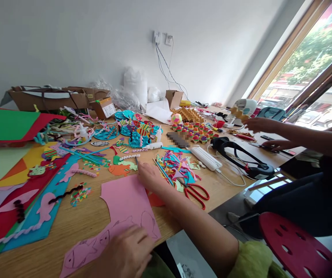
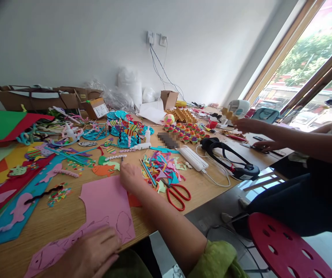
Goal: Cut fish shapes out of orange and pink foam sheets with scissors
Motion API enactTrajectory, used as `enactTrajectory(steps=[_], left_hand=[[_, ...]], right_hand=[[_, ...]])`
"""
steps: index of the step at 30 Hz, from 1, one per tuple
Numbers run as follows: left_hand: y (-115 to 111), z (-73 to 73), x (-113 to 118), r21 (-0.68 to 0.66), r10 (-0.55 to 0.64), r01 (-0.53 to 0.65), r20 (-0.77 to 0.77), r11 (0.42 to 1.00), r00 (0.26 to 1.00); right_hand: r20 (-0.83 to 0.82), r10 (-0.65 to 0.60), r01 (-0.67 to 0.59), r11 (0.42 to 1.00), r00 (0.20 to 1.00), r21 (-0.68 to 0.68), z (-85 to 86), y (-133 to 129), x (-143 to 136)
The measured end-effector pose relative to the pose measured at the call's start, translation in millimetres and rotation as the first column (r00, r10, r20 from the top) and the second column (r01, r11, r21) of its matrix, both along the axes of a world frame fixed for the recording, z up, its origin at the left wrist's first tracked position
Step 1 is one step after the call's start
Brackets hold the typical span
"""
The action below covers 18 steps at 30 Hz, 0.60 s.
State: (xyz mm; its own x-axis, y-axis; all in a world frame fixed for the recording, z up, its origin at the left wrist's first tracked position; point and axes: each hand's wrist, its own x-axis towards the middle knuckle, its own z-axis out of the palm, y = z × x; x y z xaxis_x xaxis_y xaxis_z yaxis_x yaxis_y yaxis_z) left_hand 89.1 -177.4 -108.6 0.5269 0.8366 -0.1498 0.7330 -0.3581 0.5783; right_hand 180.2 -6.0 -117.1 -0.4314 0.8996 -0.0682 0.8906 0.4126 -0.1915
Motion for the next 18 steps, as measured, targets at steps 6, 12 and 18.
enactTrajectory(steps=[6, 12, 18], left_hand=[[6, -14.5, -21, 0.146, 0.066, -0.029, -0.257, 0.989, 0.964], [17, -48.5, -44, 0.296, 0.060, 0.028, -0.284, 0.955, 0.957], [38, -66.5, -53, 0.396, 0.107, 0.023, -0.302, 0.918, 0.947]], right_hand=[[-0.008, -0.019, 0.019, 1.000, 1.000, 0.014, 13.8, 0, 11], [-0.109, -0.025, 0.031, 0.998, 0.994, 0.056, 37.1, -19, 49], [-0.125, -0.044, 0.049, 0.998, 0.991, 0.040, 17.1, -62, 77]])
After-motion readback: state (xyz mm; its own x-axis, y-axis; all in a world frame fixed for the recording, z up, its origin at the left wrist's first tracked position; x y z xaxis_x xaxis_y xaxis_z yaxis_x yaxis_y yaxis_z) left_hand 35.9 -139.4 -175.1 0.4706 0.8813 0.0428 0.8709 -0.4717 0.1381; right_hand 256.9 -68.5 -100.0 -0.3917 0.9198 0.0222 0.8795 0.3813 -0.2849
